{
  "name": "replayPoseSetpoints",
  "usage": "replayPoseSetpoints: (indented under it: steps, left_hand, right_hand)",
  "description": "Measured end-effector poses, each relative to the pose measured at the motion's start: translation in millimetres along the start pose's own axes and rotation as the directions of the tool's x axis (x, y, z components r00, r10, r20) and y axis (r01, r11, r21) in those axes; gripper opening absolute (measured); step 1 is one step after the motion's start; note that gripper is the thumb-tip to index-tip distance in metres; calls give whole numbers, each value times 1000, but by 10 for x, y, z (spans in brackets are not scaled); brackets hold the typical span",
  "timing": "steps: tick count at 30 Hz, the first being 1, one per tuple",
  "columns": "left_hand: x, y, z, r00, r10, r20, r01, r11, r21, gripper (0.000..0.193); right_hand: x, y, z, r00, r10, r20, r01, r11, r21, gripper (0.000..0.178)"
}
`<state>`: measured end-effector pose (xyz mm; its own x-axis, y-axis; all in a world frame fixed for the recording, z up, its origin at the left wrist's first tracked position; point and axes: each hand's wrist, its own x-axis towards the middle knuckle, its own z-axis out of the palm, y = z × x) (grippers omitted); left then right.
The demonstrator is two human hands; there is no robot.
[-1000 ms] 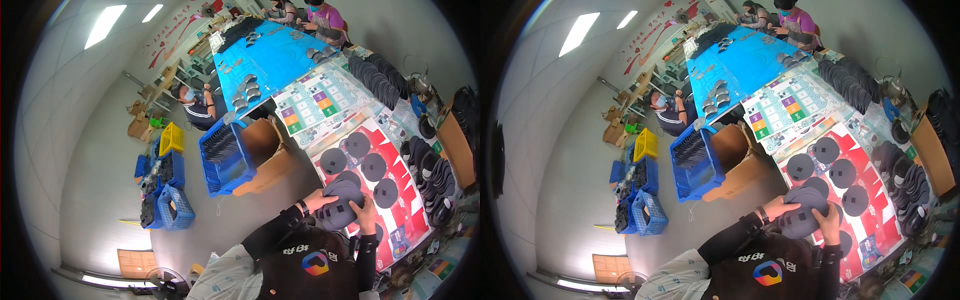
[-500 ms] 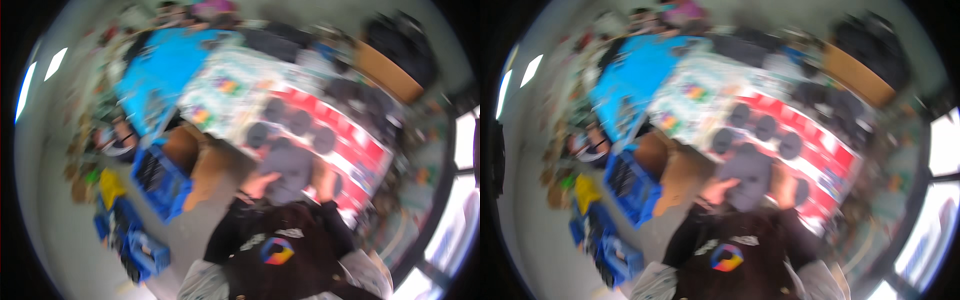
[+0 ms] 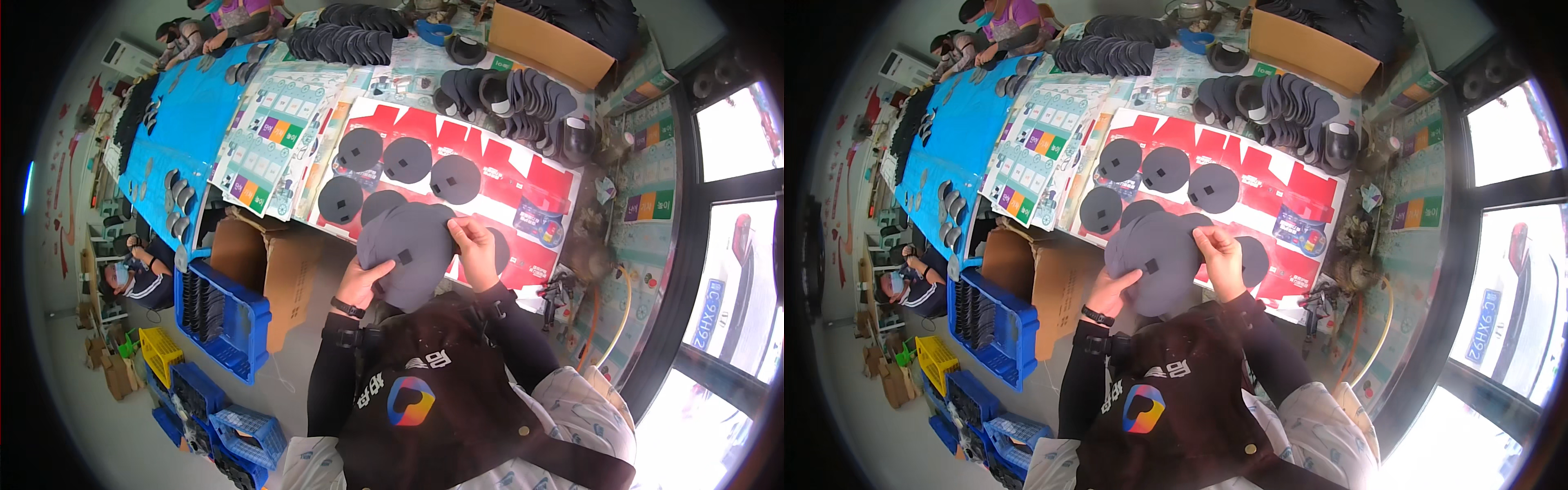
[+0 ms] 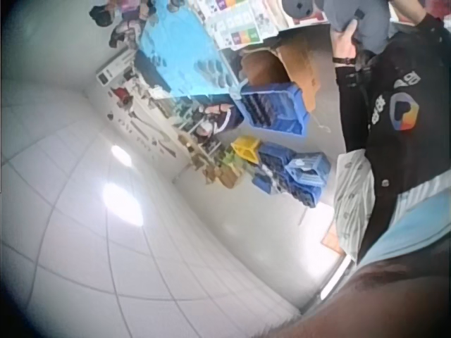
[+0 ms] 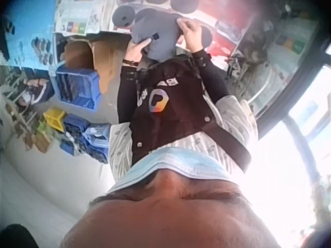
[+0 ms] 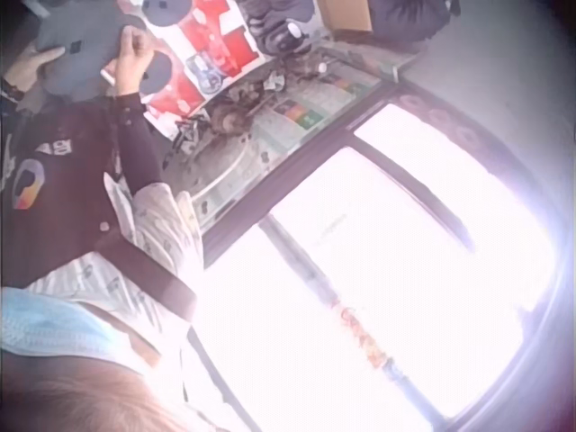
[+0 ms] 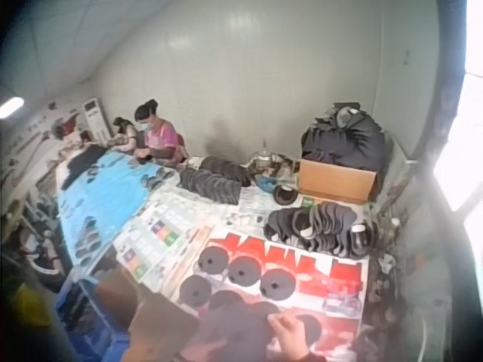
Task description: Applying adhesive to circular shoe components and organizing them on a sheet.
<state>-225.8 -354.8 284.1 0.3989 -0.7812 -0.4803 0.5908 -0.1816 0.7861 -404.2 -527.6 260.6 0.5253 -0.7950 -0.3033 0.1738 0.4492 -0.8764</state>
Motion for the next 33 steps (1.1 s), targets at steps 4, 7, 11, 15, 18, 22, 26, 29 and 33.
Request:
replayPoseSetpoints:
  steps: [4, 7, 11, 15, 18, 22, 26, 29, 33]
  left_hand:
    - [24, -56, -35, 999, -10, -37, 11, 999, 37, 48]
    - [-45, -80, -307, 995, -27, -97, 25, 999, -30, 50]
    - [-172, 24, -511, 987, 31, -156, -35, 999, -23, 49]
    - [-316, -39, -905, 979, 16, -204, -36, 995, -98, 48]
    - [-408, 60, -876, 977, -38, -209, 12, 992, -123, 48]
    - [-510, 42, -1009, 964, -118, -237, 65, 973, -220, 47]
    - [-509, 21, -1009, 959, -98, -265, 38, 974, -222, 47]
    - [-510, -13, -1033, 964, -75, -255, 17, 975, -220, 48]
    - [-501, 16, -942, 961, -41, -275, -15, 980, -198, 49]
  right_hand:
    - [116, 98, -175, 968, -225, -110, 209, 967, -145, 9]
    - [243, -42, -399, 895, -375, -241, 189, 809, -556, 12]
    - [782, 331, -1661, 716, -600, -357, 273, 711, -648, 15]
    - [971, 371, -2153, 782, -396, -481, 134, 861, -492, 15]
    - [1237, 621, -2425, 812, -333, -480, 66, 869, -491, 16]
    - [1376, 665, -2311, 847, -307, -433, 15, 829, -560, 18]
    - [1500, 697, -2322, 898, -219, -381, 0, 867, -499, 18]
    - [1573, 786, -2355, 901, -217, -375, -10, 855, -519, 18]
    - [1646, 906, -2456, 902, -227, -368, -9, 841, -541, 18]
